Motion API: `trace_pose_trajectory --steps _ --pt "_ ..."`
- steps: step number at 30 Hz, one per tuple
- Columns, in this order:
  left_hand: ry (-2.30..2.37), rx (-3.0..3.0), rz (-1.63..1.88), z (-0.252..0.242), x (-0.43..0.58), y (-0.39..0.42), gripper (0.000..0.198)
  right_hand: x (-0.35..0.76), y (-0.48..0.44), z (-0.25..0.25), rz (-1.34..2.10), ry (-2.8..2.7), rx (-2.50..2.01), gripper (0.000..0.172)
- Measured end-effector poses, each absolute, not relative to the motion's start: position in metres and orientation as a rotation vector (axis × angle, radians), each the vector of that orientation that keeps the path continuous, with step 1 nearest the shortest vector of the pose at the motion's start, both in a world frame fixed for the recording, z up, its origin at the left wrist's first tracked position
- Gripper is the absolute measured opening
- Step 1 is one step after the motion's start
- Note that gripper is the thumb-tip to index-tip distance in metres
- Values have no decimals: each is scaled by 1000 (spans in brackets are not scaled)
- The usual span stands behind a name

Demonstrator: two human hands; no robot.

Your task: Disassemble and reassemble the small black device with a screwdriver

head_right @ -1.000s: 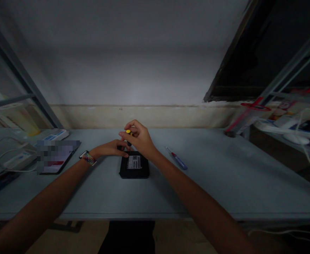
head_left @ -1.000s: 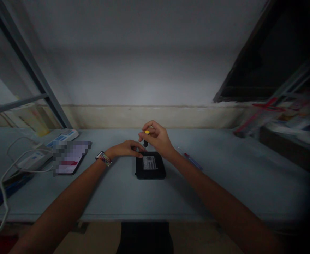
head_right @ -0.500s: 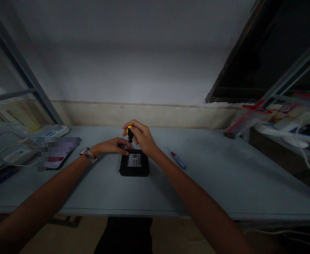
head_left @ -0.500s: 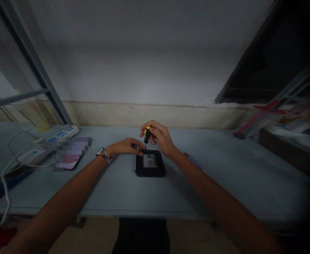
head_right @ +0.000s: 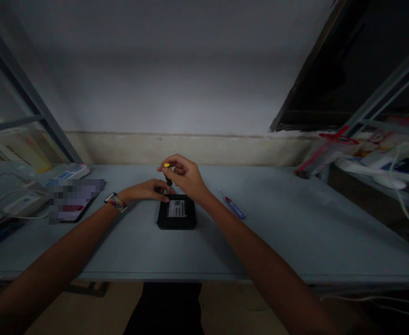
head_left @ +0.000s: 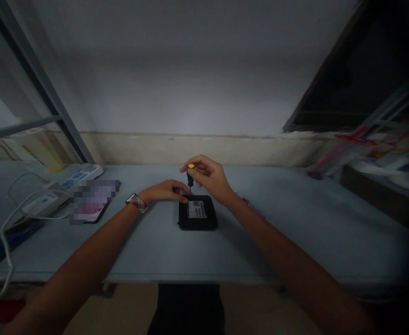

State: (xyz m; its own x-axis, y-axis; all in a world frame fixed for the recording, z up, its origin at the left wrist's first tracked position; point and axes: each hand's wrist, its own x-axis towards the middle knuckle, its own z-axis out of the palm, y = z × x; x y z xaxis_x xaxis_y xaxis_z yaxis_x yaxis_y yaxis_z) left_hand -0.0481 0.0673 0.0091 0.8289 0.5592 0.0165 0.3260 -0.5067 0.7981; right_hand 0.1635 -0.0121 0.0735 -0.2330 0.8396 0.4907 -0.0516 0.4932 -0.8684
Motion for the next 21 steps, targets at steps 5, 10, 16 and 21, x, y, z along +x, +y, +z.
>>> trace_pose_trajectory --steps 5,10,16,21 --pt "667 2136 344 12 -48 65 39 168 -13 74 987 -1635 -669 28" --pt "648 2123 337 13 -48 65 37 163 -13 73 978 -1620 -669 27" --pt "654 2128 344 7 -48 69 39 157 -11 70 1033 -1500 -714 51" --pt "622 2106 342 9 -48 67 40 163 -15 74 963 -1573 -766 35"
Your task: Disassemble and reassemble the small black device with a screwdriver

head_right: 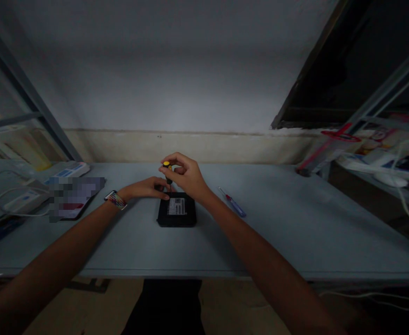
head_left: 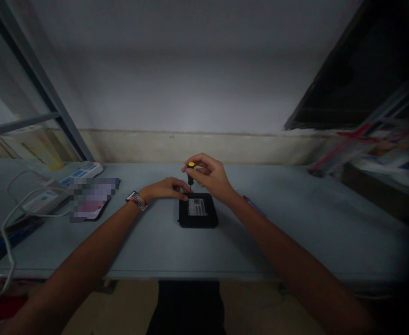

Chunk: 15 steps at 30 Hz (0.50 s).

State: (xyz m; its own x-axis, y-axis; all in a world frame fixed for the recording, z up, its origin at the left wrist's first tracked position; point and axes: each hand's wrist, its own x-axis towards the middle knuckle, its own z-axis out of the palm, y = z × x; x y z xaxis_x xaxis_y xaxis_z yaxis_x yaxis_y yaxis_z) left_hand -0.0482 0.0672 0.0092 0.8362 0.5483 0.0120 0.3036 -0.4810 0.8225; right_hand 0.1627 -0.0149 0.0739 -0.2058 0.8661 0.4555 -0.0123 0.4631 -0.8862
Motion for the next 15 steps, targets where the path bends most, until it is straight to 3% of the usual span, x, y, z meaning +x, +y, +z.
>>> trace_pose_trajectory --steps 9,15 --pt "618 2100 347 13 -48 66 35 164 -15 75 1000 -1616 -710 28" --pt "621 2111 349 11 -48 66 37 158 -12 72 992 -1506 -761 50"
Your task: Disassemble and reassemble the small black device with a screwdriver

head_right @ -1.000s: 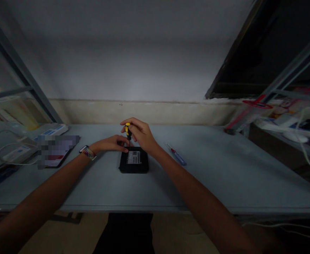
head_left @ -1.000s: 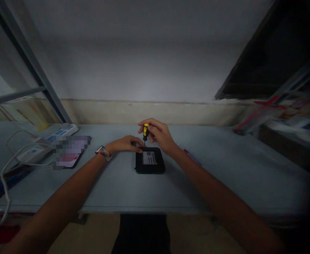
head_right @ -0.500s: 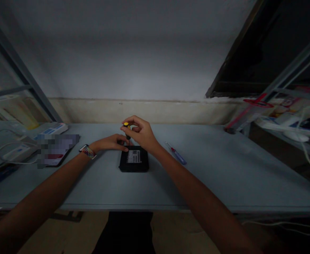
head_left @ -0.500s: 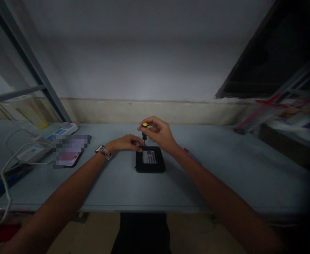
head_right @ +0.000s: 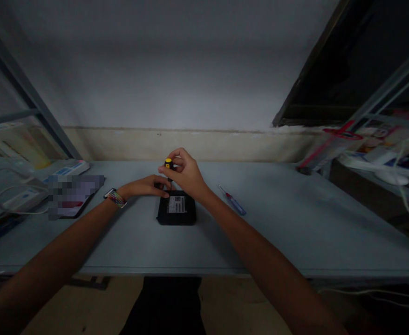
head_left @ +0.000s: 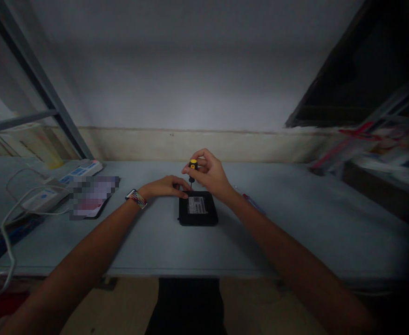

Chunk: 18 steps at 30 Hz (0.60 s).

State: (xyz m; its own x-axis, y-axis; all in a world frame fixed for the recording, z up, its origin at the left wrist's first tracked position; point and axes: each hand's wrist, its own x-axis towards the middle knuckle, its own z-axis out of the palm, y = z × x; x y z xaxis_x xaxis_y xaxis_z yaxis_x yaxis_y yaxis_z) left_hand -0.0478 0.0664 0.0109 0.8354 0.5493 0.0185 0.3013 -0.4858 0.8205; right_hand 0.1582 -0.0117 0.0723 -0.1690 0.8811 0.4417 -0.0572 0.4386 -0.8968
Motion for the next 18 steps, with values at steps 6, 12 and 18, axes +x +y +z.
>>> trace_pose_trajectory --steps 6,12,18 --pt "597 2090 351 11 -48 66 38 165 -17 76 1006 -1595 -732 30" --pt "607 2109 348 12 -48 67 37 167 -17 76 1003 -1608 -693 28" --pt "605 2097 356 15 -48 64 36 168 -17 78 969 -1601 -699 28"
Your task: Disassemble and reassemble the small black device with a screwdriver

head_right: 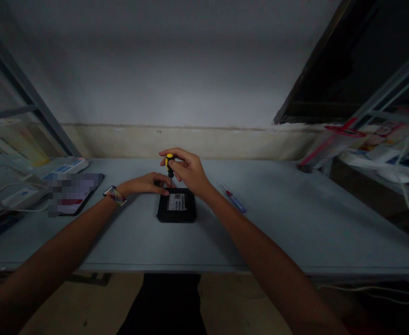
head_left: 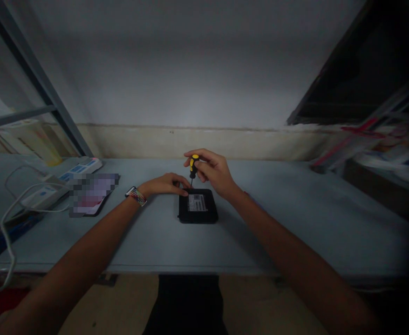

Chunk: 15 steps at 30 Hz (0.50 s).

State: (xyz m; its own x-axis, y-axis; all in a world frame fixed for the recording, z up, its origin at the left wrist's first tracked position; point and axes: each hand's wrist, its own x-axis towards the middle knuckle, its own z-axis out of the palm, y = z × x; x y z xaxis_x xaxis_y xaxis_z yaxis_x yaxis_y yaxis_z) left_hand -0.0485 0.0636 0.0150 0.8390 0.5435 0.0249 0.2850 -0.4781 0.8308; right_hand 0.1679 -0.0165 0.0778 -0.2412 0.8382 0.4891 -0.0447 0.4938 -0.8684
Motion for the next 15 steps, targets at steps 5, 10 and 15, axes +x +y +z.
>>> trace_pose_trajectory --steps 5,10,15 --pt "599 2098 338 20 -48 61 36 169 -17 80 962 -1596 -668 27" --pt "621 2102 328 20 -48 60 36 169 -17 82 953 -1584 -671 26" --pt "608 2114 351 17 -49 63 42 170 -19 85 935 -1575 -666 26"
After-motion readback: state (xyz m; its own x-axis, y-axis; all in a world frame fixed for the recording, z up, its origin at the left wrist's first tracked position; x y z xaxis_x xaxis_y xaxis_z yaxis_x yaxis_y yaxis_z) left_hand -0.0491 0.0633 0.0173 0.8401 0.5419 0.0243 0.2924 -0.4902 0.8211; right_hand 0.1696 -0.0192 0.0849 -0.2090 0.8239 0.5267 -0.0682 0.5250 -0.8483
